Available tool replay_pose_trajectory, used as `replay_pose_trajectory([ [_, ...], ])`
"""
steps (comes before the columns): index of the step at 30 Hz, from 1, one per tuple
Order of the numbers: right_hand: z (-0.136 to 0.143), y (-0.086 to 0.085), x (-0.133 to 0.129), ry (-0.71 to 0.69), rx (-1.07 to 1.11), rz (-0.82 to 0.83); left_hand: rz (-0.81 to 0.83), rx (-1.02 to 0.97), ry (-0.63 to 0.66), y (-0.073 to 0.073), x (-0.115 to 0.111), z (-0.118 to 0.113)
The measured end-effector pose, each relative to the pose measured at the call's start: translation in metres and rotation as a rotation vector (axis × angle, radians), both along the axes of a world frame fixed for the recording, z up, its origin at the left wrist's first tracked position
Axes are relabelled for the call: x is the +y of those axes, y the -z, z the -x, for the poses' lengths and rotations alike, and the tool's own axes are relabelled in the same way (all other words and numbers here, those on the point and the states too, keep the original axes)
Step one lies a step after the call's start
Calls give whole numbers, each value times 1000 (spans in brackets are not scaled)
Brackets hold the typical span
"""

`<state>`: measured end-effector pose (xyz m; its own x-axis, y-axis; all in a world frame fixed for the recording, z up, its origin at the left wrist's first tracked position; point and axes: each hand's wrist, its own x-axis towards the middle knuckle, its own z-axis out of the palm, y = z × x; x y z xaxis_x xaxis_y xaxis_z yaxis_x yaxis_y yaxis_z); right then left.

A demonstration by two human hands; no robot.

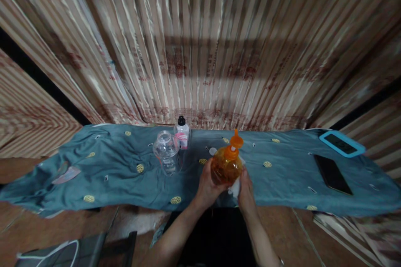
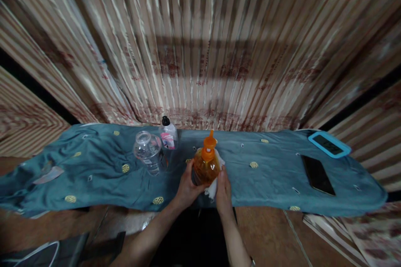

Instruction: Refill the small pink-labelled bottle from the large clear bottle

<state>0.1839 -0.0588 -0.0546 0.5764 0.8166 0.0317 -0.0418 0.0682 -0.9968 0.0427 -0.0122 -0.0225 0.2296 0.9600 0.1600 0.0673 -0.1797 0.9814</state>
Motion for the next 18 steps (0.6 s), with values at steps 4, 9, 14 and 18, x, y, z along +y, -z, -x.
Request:
replay_pose_trajectory([
  [4, -2, 5, 22, -75, 242, 1, 42, -71, 65, 5, -8, -3],
  [9, 1, 31, 7, -57, 315, -28, 53, -129, 29, 13, -12, -17],
  [14, -3, 60, -3, -88, 284, -19, 112, -139, -23, 6, -9, -17],
  [18, -6, 69, -3, -198, 265, -35, 137, -154, -50, -4, -13, -9],
])
